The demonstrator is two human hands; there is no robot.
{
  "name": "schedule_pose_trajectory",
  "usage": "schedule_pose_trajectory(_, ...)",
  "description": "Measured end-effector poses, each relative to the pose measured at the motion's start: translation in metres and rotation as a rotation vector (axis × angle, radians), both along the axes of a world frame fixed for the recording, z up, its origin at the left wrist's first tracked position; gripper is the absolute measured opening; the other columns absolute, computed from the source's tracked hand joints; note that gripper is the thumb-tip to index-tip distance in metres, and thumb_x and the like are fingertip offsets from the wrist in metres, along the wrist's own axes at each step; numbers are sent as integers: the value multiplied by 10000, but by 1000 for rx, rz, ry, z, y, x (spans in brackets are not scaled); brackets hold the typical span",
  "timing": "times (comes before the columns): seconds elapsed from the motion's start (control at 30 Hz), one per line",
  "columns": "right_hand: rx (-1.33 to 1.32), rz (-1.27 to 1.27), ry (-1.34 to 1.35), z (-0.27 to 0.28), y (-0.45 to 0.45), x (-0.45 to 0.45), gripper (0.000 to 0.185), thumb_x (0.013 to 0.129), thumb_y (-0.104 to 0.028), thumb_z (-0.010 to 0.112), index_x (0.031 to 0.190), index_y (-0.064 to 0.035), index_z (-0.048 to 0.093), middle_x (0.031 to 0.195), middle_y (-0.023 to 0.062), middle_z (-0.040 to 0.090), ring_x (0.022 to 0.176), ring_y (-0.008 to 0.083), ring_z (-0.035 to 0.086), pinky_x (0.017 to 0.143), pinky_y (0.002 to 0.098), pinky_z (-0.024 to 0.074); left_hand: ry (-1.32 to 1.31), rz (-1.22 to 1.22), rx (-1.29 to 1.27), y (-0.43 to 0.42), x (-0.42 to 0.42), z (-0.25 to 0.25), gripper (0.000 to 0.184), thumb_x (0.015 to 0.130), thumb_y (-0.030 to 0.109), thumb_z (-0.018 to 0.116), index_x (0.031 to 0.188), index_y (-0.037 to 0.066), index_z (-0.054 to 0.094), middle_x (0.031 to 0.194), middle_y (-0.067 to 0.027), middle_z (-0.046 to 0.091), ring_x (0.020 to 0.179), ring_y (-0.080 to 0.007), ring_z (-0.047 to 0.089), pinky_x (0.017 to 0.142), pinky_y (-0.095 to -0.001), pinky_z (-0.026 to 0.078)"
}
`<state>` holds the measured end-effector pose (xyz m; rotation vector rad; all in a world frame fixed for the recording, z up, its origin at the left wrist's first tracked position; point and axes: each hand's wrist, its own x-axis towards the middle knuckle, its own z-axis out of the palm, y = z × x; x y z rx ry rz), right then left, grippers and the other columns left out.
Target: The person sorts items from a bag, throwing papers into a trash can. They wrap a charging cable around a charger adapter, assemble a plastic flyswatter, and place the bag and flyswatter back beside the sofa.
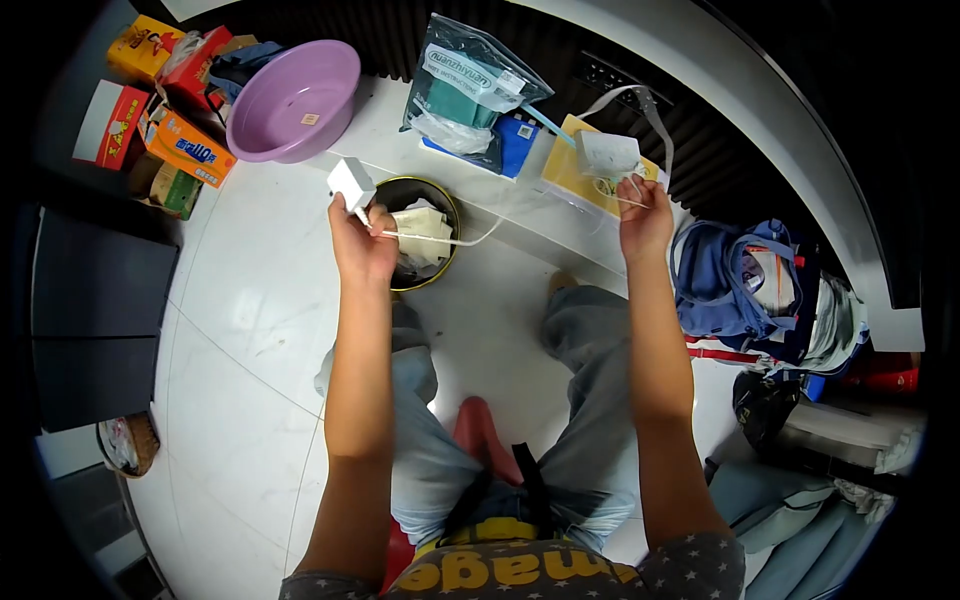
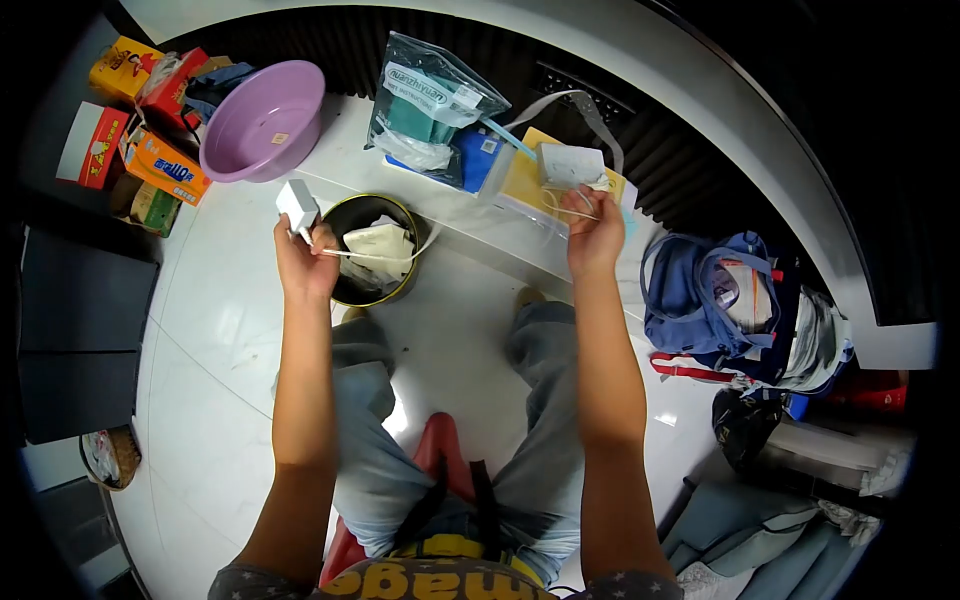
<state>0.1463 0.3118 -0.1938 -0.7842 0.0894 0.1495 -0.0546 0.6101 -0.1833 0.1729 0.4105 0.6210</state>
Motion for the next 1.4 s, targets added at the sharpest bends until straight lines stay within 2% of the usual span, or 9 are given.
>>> schedule_pose_trajectory(0.17,-343,-177,-56,11,-4,2,181,886,-117,444,1048,-35,451,806,87,602,466,111,427,455,273,382,11,-74,166,-8,-2,9,259,896,323,496,937,69,476,742,-26,481,509,-107,365,397,-211,276)
schedule_pose_trajectory(0.3,-754,-267,-255,13,16,-18,277,860,-85,458,1132,-40,429,809,77,604,481,78,428,436,230,364,168,-284,352,-31,2,17,290,907,342,484,1002,69,505,760,-12,517,566,-94,441,445,-221,359)
schedule_pose_trajectory(0.37,-742,149,-218,18,30,-39,422,829,-85,486,1240,-57,391,976,97,594,518,40,416,436,185,355,298,-343,488,-44,6,18,299,910,342,480,1015,65,522,784,-12,556,645,-100,522,558,-256,471)
schedule_pose_trajectory(0.43,-262,810,63,20,41,-50,489,808,-94,511,1278,-73,376,1018,78,587,524,32,397,474,187,379,286,-398,589,-57,9,27,319,914,342,474,1057,58,498,842,-17,565,688,-94,541,652,-274,505)
schedule_pose_trajectory(0.67,-463,1466,-159,24,68,-98,513,793,-154,616,1264,-85,426,889,33,610,552,20,388,521,175,361,349,-410,748,-60,10,18,323,870,234,575,1125,69,467,939,-24,583,817,-98,560,726,-275,492)
schedule_pose_trajectory(0.9,-472,1349,-152,7,63,-85,206,802,-138,586,969,-27,541,716,-1,560,620,77,508,580,216,395,304,-396,751,-59,8,22,378,855,161,573,1183,29,440,1070,-83,560,929,-177,581,852,-348,476)
schedule_pose_trajectory(1.07,-641,1459,-150,35,52,-70,184,792,-98,588,950,-22,532,697,6,551,583,87,524,554,214,397,-29,-685,549,-55,3,14,327,857,73,541,1172,25,464,1078,-76,559,997,-186,554,884,-370,451)
schedule_pose_trajectory(1.3,-842,1407,-257,39,33,-54,161,784,-101,632,898,-4,573,708,4,570,552,73,521,530,198,421,-30,-747,467,-54,-1,20,342,888,168,508,1186,10,452,1102,-92,547,1017,-214,545,906,-431,437)
schedule_pose_trajectory(1.4,-837,1326,-217,49,23,-49,179,780,-147,653,877,-7,597,755,20,567,630,84,538,540,198,422,-111,-687,334,-55,-1,22,395,870,190,530,1196,-14,437,1116,-151,540,1055,-311,526,943,-531,388)
